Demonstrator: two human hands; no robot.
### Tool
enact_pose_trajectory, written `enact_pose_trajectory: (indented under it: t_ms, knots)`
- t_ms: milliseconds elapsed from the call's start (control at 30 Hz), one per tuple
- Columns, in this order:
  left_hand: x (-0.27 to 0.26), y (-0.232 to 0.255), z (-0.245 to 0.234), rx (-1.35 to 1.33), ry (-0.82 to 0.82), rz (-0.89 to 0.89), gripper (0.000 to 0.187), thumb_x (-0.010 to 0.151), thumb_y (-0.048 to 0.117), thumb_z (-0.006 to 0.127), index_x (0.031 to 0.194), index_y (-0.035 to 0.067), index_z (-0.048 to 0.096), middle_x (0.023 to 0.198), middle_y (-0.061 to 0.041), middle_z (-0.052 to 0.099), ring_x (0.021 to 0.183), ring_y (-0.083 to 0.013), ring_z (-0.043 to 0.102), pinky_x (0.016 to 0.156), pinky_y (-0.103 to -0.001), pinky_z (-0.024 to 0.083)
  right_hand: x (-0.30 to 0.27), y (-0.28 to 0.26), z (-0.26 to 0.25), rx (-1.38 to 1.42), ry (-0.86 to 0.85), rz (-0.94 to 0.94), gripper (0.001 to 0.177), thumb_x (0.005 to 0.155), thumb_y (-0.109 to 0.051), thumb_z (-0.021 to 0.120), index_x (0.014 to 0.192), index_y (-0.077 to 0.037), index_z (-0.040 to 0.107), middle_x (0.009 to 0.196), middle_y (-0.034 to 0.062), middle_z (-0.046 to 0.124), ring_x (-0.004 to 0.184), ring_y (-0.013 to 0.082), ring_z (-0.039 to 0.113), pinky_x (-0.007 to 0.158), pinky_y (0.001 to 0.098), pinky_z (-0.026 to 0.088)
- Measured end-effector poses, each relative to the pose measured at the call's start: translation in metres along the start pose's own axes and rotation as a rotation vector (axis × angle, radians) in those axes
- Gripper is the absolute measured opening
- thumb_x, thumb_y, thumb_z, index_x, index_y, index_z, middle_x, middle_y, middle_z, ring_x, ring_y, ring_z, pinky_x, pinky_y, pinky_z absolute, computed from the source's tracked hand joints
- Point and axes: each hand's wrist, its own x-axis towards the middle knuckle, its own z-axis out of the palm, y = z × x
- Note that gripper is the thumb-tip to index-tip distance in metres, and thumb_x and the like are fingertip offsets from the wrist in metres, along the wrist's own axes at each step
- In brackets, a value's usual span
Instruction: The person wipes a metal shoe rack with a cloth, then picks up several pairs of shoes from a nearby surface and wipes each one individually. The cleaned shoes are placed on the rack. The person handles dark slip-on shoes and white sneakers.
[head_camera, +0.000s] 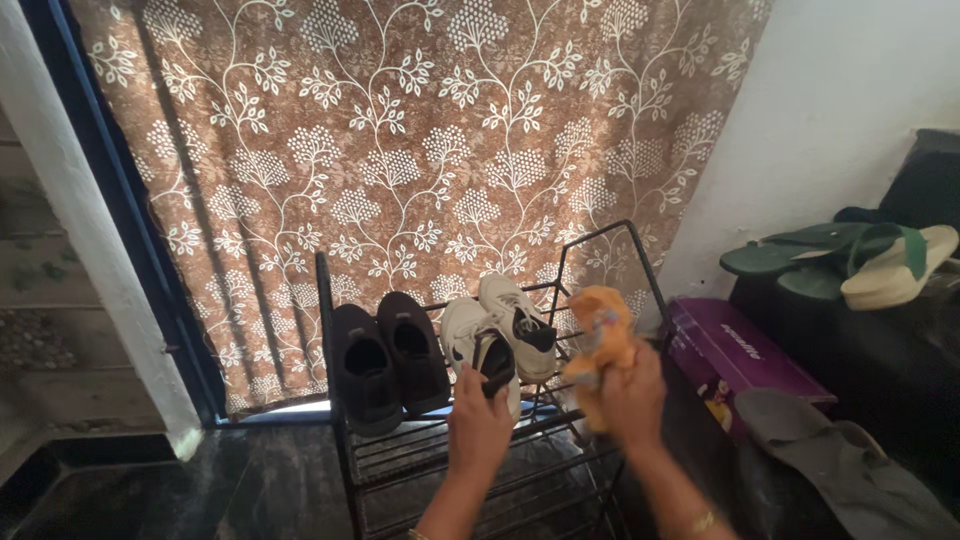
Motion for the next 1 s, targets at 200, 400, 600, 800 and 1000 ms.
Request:
enact_pose_trajectory:
  t_ms: [200,400,600,800,1000]
  knots:
    - [-0.007,0.017,0.001,-0.098,0.041,-0.036,0.032,0.08,0.013,0.071,0.105,-0.003,0.058,0.102,-0.023,0.064,0.096,-0.0438,0.063,0.082,-0.05,0.05,-0.102,-0.083,0.045,-0.037,-0.158,-0.356,0.06,0.091,-0.02,0.061,0.144,0.002,0.044,0.131,0.0298,0.051,0.118,0.047,0.052,0.1,0.0501,0.043]
    - [-0.012,0.067,-0.014,-0.205,0.084,-0.163,0.025,0.089,0.018,0.07,0.094,-0.001,0.056,0.094,-0.021,0.063,0.089,-0.0389,0.063,0.079,-0.047,0.051,-0.061,-0.101,0.047,0.143,-0.055,-0.092,0.042,0.094,-0.017,0.061,0.133,-0.002,0.053,0.118,0.0224,0.06,0.107,0.0391,0.061,0.089,0.0443,0.049]
    - [-0.015,0.117,-0.027,-0.281,0.098,0.319,0.021,0.092,0.011,0.072,0.092,0.0,0.054,0.136,-0.032,0.054,0.119,-0.0475,0.058,0.099,-0.049,0.048,0.007,-0.079,-0.006,0.644,-0.194,0.342,0.029,0.099,-0.019,0.053,0.123,-0.004,0.06,0.095,0.0129,0.067,0.081,0.0223,0.065,0.072,0.037,0.054]
    - [-0.036,0.127,0.011,-0.377,-0.261,0.378,0.021,0.089,0.007,0.07,0.1,-0.001,0.054,0.15,-0.034,0.045,0.13,-0.053,0.051,0.103,-0.051,0.047,0.018,-0.027,-0.065,0.73,-0.172,0.324,0.04,0.099,-0.028,0.056,0.134,-0.011,0.05,0.115,0.0042,0.066,0.103,0.0107,0.066,0.089,0.0279,0.053]
    - [-0.054,0.112,0.061,-0.193,-0.637,0.309,0.057,0.091,0.016,0.061,0.144,0.003,0.043,0.131,-0.026,0.057,0.115,-0.0449,0.06,0.102,-0.053,0.045,0.005,0.063,-0.06,0.708,-0.21,0.517,0.046,0.082,-0.013,0.07,0.125,-0.008,0.055,0.105,0.0053,0.066,0.093,0.017,0.067,0.083,0.0339,0.055]
